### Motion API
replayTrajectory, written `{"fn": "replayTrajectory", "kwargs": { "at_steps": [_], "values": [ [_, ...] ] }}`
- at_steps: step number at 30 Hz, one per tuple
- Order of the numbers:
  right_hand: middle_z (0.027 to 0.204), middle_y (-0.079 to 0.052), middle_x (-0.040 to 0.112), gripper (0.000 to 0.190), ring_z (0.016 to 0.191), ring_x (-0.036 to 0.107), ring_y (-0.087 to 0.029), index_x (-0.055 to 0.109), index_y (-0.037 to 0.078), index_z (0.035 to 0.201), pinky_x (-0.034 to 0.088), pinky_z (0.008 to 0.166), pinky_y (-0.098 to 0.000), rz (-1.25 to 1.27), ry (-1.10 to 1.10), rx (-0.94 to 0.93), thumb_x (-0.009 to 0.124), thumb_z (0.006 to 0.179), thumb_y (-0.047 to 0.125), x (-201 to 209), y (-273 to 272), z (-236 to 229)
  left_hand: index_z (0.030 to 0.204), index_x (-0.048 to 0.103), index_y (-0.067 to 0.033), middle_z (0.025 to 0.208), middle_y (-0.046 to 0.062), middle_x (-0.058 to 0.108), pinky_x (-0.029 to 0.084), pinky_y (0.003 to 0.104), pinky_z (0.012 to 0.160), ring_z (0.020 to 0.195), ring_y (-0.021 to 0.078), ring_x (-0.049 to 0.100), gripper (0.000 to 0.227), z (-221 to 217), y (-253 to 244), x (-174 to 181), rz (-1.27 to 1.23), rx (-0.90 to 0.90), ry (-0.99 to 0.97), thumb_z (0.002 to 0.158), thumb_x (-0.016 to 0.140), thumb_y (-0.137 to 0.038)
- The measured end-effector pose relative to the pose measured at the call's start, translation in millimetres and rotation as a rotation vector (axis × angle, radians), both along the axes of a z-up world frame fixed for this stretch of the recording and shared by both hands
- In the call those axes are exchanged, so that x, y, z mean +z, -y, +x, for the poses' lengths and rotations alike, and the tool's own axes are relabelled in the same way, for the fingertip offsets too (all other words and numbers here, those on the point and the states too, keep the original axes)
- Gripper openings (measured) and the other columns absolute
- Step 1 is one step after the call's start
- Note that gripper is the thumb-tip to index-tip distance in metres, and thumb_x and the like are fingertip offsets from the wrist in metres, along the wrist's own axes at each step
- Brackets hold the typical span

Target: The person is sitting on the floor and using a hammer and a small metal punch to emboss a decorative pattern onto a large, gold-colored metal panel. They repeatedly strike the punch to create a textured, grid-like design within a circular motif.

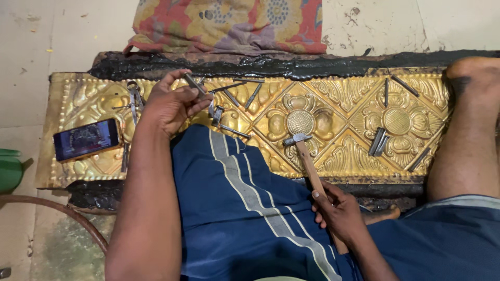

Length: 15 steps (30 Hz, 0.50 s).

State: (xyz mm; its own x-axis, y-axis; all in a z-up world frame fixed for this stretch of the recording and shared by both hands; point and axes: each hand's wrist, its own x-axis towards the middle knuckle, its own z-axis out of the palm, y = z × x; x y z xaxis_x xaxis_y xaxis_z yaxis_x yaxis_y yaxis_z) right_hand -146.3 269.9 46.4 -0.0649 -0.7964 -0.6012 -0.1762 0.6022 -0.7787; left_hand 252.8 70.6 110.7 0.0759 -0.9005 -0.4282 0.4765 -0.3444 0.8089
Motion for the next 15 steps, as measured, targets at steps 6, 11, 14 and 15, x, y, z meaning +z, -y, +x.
{"fn": "replayTrajectory", "kwargs": {
  "at_steps": [6,11,14,15],
  "values": [
    [0.075,-0.009,0.070,0.053,0.054,0.064,-0.013,0.054,0.002,0.145,0.053,0.047,-0.0284,0.102,0.240,-0.063,0.062,0.094,0.016,14.9,-9.9,-7.4,0.137,0.052,-0.0060,0.098,0.020,0.071,0.065,0.037,0.066,0.076,0.0266,0.073,0.050,-37.1,24.7,-14.4,-0.026,-0.172,0.194,0.091,0.058,0.013],
    [0.069,-0.010,0.067,0.042,0.041,0.054,-0.012,0.059,0.004,0.134,0.040,0.036,-0.0262,0.240,0.386,-0.053,0.058,0.096,0.022,30.8,-20.4,2.2,0.127,0.064,-0.0040,0.097,0.006,0.066,0.064,0.036,0.064,0.078,0.0170,0.071,0.040,-77.6,77.9,-26.0,-0.172,-0.326,0.411,0.089,0.068,0.010],
    [0.061,-0.008,0.058,0.033,0.036,0.042,-0.008,0.066,0.006,0.126,0.032,0.032,-0.0240,0.208,0.238,-0.102,0.059,0.098,0.023,40.4,-25.5,20.9,0.116,0.072,-0.0099,0.094,0.002,0.070,0.063,0.031,0.065,0.079,0.0129,0.074,0.040,-113.2,105.9,-41.4,-0.327,-0.385,0.511,0.082,0.069,0.012],
    [0.061,-0.007,0.058,0.033,0.037,0.043,-0.009,0.066,0.006,0.126,0.032,0.033,-0.0247,0.171,0.163,-0.132,0.059,0.098,0.023,43.3,-28.6,27.5,0.113,0.073,-0.0088,0.094,0.002,0.073,0.064,0.030,0.067,0.081,0.0121,0.074,0.037,-125.7,114.1,-48.8,-0.397,-0.428,0.516,0.083,0.070,0.012]
  ]
}}
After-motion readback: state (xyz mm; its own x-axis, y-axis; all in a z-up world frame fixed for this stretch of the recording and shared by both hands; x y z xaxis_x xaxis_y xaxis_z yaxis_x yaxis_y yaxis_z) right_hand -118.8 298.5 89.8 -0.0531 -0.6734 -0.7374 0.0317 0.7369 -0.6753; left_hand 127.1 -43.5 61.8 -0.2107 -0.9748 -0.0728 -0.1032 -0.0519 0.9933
